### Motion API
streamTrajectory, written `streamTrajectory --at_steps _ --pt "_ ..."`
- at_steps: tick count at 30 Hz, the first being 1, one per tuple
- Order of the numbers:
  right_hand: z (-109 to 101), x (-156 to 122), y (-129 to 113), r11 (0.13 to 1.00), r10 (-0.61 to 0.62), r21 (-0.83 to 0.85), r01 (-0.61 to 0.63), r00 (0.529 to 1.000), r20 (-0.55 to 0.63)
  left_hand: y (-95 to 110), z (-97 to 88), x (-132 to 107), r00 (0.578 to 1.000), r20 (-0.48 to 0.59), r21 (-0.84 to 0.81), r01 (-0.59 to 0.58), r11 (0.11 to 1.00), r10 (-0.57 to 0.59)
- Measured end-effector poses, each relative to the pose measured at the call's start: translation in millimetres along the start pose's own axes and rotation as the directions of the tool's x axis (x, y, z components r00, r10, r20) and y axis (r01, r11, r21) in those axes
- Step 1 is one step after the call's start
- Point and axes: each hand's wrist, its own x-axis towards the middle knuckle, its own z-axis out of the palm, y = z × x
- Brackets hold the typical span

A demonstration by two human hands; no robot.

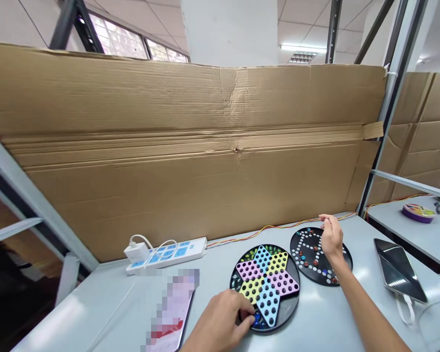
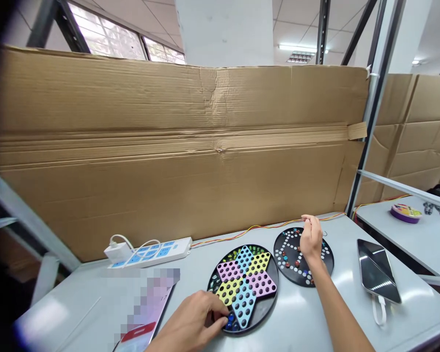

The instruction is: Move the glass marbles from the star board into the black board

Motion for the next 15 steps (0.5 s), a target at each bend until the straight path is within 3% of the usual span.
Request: streamTrajectory --at_steps 4,8,12,15 --pt "1 -2 -3 1.0 0.004 0.012 -0.005 1.0 0.027 10 -3.8 0 0.997 0.079 0.058 -0.003 0.998 -0.002" --pt "2 -4 -5 1.0 -0.001 0.003 0.001 0.999 0.053 0 -5.2 1 0.994 0.102 -0.049 0.042 0.998 -0.037" --pt "1 -5 -6 1.0 -0.01 -0.001 0.01 0.998 0.058 -20 -15.3 0 0.996 -0.044 -0.153 0.072 0.986 -0.08" --pt "1 -5 -8 1.0 -0.014 0.002 0.014 0.998 0.061 -27 -26.0 -3 0.981 -0.132 -0.113 0.129 0.985 -0.144"
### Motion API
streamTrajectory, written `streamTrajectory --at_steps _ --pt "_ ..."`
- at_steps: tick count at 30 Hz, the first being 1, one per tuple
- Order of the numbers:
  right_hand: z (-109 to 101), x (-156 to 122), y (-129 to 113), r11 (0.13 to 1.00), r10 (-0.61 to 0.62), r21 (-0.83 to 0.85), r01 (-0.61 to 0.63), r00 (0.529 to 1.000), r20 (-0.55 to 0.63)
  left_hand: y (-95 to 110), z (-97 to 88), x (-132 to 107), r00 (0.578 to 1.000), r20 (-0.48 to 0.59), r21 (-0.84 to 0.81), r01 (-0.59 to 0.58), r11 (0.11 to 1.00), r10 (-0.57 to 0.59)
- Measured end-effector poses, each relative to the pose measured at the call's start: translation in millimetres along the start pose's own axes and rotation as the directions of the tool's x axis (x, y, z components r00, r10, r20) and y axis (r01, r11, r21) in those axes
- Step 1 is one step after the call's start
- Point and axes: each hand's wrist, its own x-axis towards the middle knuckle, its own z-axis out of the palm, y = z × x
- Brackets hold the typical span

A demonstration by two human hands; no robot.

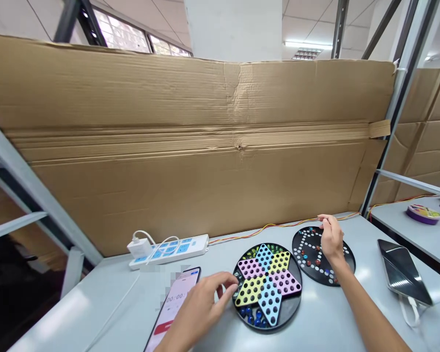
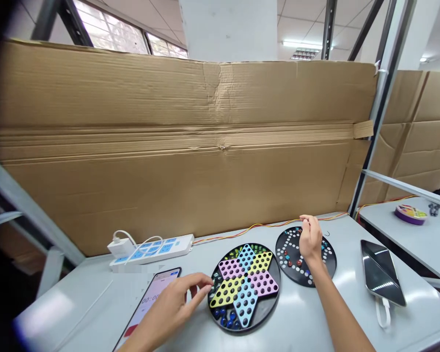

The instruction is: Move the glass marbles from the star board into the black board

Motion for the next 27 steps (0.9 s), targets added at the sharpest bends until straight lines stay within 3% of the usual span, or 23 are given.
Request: streamTrajectory --at_steps 3,11,15,18,22,27 --pt "0 -1 -2 1.0 -0.011 -0.011 0.011 1.0 0.013 2 -1.7 -4 0.998 0.034 0.086 0.048 0.995 -0.051" --pt "0 -3 -3 1.0 -0.013 -0.018 0.013 0.999 0.033 19 25.7 -10 0.986 0.134 0.236 0.066 0.969 -0.1" --pt "3 -8 -7 0.998 -0.053 -0.021 0.057 0.99 0.134 28 26.2 -9 0.981 0.164 0.282 0.055 0.958 -0.105" --pt "8 -17 -11 0.993 -0.106 -0.026 0.118 0.953 0.284 32 26.1 -9 0.981 0.177 0.244 0.036 0.969 -0.081" --pt "17 -30 -15 0.978 -0.132 -0.078 0.193 0.865 0.484 33 27.6 -8 0.979 0.195 0.179 0.027 0.983 -0.062" --pt "21 -36 -15 0.966 -0.127 -0.113 0.232 0.809 0.573 38 26.5 -6 0.973 0.212 0.204 0.047 0.978 -0.09"
